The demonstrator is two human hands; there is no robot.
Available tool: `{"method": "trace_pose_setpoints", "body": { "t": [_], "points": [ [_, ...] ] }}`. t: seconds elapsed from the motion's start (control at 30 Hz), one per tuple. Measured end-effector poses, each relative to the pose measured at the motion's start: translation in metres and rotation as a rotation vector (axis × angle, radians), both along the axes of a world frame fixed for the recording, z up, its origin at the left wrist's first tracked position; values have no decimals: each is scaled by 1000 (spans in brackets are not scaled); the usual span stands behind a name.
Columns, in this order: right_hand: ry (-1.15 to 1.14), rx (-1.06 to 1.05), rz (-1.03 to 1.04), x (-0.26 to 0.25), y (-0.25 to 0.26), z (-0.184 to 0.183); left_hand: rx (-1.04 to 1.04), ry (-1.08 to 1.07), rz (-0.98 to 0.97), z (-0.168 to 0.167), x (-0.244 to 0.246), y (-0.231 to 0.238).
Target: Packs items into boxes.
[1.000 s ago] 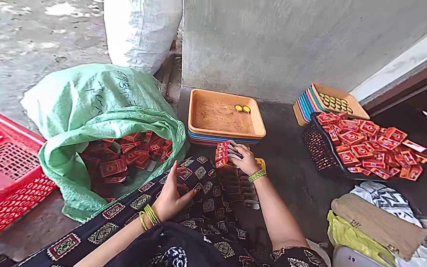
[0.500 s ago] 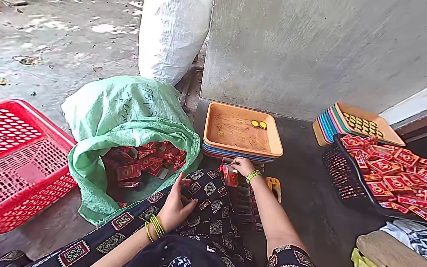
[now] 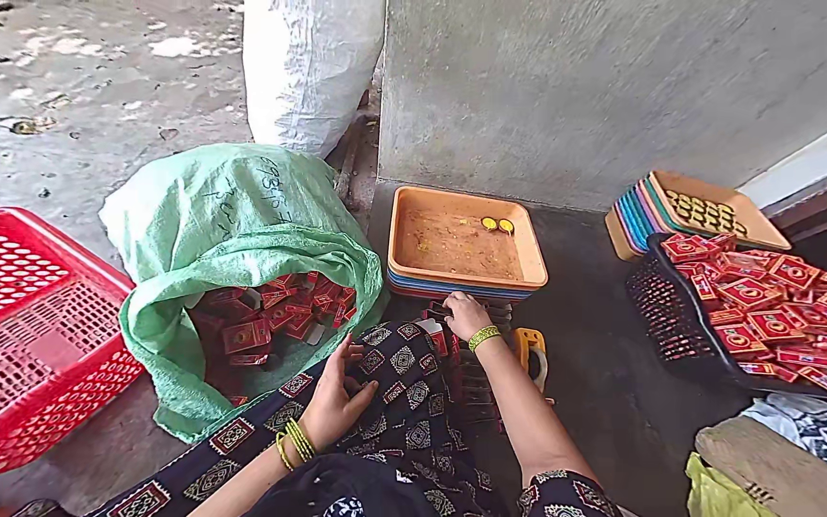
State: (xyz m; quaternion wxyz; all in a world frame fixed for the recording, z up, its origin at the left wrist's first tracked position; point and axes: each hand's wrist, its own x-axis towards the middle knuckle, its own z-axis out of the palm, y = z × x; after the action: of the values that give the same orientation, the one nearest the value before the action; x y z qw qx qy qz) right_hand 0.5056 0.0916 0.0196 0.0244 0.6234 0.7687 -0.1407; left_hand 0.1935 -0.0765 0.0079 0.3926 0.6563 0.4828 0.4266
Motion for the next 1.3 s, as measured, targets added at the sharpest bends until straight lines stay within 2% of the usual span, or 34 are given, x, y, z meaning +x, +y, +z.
{"method": "trace_pose_setpoints", "body": {
  "t": [0.07, 0.2, 0.3, 0.4, 0.57, 0.73, 0.9, 0.97, 1.1, 1.2, 1.3],
  "points": [
    [63, 35, 81, -4, -12, 4, 5, 2, 4, 0, -1, -1],
    [19, -121, 276, -18, -32, -18, 14, 25, -3, 1, 1, -2],
    [-93, -139, 234, -29, -44, -30, 28, 50, 2, 2, 2, -3],
    [-167, -171, 132, -36, -64, -26, 44, 65, 7, 2, -1, -5],
    [-178, -205, 34, -35, -82, -41, 60, 77, 13, 0, -2, -5],
    [-75, -124, -57, -38, -77, -47, 65, 89, 3, -2, 1, -4],
    [117, -5, 65, -28, -53, -24, 70, 79, 11, -5, -2, -3],
    [164, -24, 115, -30, -32, -19, 63, 84, 13, -7, -1, -3],
    [-67, -213, 254, -64, 6, -10, 60, 108, 10, -5, 1, -3],
    [-298, -372, 213, -95, 25, -16, 59, 122, 11, -4, 1, -3],
    [-419, -420, 165, -108, 34, -27, 60, 130, 16, -3, -3, -4]
  ]
}}
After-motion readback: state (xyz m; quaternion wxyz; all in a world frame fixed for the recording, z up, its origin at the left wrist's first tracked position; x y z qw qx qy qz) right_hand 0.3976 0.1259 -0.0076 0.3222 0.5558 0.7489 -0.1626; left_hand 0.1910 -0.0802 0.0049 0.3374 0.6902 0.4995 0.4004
